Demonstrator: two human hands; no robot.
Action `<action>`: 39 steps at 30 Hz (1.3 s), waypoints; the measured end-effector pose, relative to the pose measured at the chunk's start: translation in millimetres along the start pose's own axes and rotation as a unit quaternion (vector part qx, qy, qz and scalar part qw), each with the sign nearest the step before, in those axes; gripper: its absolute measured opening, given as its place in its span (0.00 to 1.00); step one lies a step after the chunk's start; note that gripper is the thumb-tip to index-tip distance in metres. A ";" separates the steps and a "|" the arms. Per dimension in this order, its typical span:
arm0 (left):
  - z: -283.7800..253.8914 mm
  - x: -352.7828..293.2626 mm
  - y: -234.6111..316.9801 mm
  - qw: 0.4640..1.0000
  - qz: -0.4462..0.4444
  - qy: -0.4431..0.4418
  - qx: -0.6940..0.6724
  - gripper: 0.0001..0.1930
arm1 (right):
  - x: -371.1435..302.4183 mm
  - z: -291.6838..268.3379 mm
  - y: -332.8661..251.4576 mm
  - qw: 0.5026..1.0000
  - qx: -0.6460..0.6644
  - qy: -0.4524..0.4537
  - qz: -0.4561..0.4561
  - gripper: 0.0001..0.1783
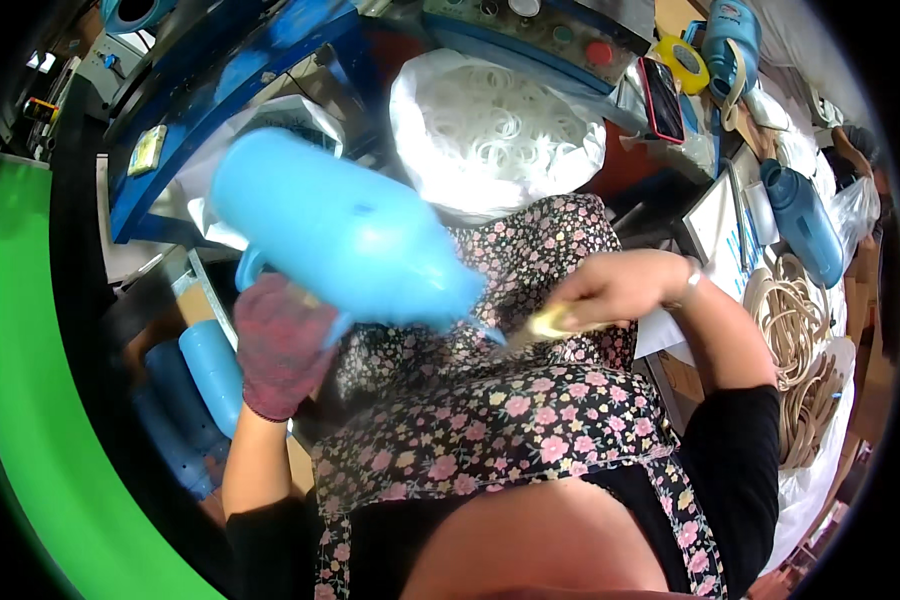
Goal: The person assembles thermoses by inserting components into the body, wiping the interior, and attaching handles and stickers.
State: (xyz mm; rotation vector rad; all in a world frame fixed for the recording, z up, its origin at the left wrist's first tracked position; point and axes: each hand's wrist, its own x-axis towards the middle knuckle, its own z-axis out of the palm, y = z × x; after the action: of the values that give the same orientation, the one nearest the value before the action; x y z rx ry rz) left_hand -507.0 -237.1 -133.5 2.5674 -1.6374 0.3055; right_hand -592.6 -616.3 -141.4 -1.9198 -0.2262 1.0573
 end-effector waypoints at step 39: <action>-33.9 3.8 -6.4 0.539 -0.252 0.364 -0.716 0.23 | 75.1 -104.1 73.3 0.823 0.179 0.528 -0.107 0.17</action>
State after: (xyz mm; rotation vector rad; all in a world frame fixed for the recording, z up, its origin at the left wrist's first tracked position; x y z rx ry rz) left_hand -503.9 -231.8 -99.4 1.1018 -0.2825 -0.0720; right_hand -486.3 -683.7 -219.0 -1.7934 0.3629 -0.2084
